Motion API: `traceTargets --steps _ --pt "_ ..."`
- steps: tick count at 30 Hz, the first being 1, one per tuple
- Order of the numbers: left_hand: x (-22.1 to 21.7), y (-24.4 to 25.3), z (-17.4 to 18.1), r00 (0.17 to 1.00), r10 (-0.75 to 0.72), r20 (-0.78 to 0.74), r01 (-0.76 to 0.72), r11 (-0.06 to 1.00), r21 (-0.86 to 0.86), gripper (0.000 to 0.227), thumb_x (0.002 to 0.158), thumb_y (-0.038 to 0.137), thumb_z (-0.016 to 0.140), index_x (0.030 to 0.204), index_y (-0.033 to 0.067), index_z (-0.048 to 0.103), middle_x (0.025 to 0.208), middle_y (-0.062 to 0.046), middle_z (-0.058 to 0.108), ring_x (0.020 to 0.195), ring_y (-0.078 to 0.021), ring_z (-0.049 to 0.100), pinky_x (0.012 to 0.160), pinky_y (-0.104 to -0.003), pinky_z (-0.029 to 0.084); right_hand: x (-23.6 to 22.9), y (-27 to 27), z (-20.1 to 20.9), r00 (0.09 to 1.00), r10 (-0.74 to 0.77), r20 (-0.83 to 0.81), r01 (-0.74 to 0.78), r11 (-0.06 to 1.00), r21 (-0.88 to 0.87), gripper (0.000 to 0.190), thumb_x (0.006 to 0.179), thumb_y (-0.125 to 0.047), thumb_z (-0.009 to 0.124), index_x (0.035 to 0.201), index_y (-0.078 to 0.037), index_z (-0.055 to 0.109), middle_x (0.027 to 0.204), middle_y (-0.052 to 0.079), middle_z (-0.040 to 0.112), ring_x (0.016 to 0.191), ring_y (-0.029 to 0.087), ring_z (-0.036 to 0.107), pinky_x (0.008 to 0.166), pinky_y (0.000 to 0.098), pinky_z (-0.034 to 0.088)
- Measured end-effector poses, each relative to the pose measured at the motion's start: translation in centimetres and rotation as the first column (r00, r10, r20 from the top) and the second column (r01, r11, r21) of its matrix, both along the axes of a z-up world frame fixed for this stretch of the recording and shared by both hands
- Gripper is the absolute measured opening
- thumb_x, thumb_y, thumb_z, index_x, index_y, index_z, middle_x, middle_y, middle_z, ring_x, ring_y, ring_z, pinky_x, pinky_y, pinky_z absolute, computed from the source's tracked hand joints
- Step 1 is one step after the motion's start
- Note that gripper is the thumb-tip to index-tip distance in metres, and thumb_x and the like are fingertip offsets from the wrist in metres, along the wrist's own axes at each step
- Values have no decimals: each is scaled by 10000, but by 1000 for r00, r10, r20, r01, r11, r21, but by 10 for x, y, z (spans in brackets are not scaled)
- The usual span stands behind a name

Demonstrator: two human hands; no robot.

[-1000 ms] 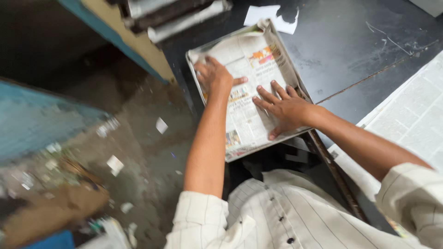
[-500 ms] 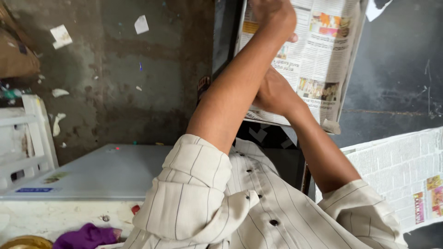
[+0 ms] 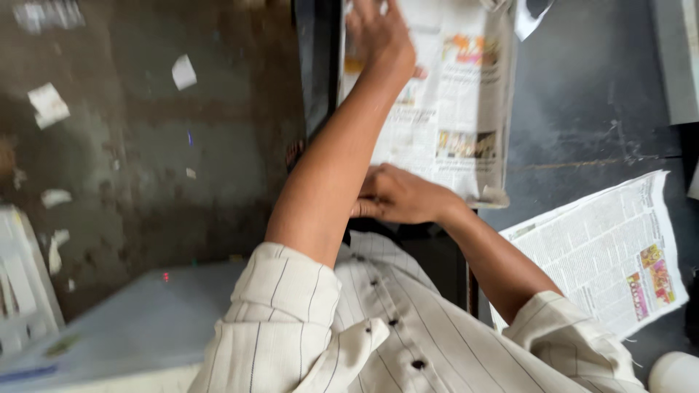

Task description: The person lines rectangular metal trays with newspaper sheets. They pick up a sheet, place it inside a tray, and press the paper into the corners and along the sides to fit. The person repeats this process for multiple trays, stacking the lined trays on a pile.

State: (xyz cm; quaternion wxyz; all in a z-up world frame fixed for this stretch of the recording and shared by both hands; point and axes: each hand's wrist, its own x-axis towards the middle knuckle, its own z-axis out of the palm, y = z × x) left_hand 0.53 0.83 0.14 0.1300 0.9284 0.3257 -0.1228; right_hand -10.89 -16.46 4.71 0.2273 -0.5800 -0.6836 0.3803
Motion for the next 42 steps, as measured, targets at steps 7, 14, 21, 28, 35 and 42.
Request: traceTargets --steps 7,14,21,28,35,42 --pt "-15 5 -23 921 92 378 -26 984 -176 1563 515 637 963 1618 32 35 1610 -404 -72 1511 -531 -68 1226 -594 56 24 -33 33 952 -292 90 304 930 -208 607 946 -505 604 1402 -104 597 1242 150 722 1155 264 687 977 393 521" --pt "-49 -46 -24 886 -181 426 174 983 57 1029 826 557 799 1574 120 245 1641 -295 60 1501 -539 47 1187 -704 104 64 -82 50 678 -699 228 725 686 -52 590 899 -517 613 1357 -146 643 1201 104 761 1072 235 731 893 415 587" --pt "-135 -73 18 779 -534 328 603 781 -162 875 814 486 789 1515 141 394 1594 -206 322 1487 -400 270 1198 -526 260 74 -86 11 657 -680 325 666 726 171 559 878 -498 693 1267 -98 706 1171 134 740 1130 292 656 922 425 553" --pt "-183 -14 12 463 144 874 97 973 -211 519 841 388 745 1261 99 644 1158 -176 734 1042 -332 709 898 -436 559 108 -112 -6 161 -978 133 908 200 369 685 845 -444 698 1389 -53 559 1216 188 677 1164 331 613 824 474 579" --pt "-186 -20 -32 672 281 685 -174 959 -223 489 775 451 818 893 59 550 783 -161 701 804 -395 684 763 -499 516 109 -107 -23 278 -955 99 955 286 76 876 819 -524 752 1450 -2 442 1265 313 642 1132 380 699 969 494 568" --pt "-175 -25 22 641 200 741 -81 978 -193 410 844 369 763 801 62 494 649 -181 630 737 -429 645 670 -524 480 113 -150 31 211 -955 -210 967 235 -97 983 745 -509 774 1517 -55 370 1384 238 601 1243 368 647 1008 500 576"
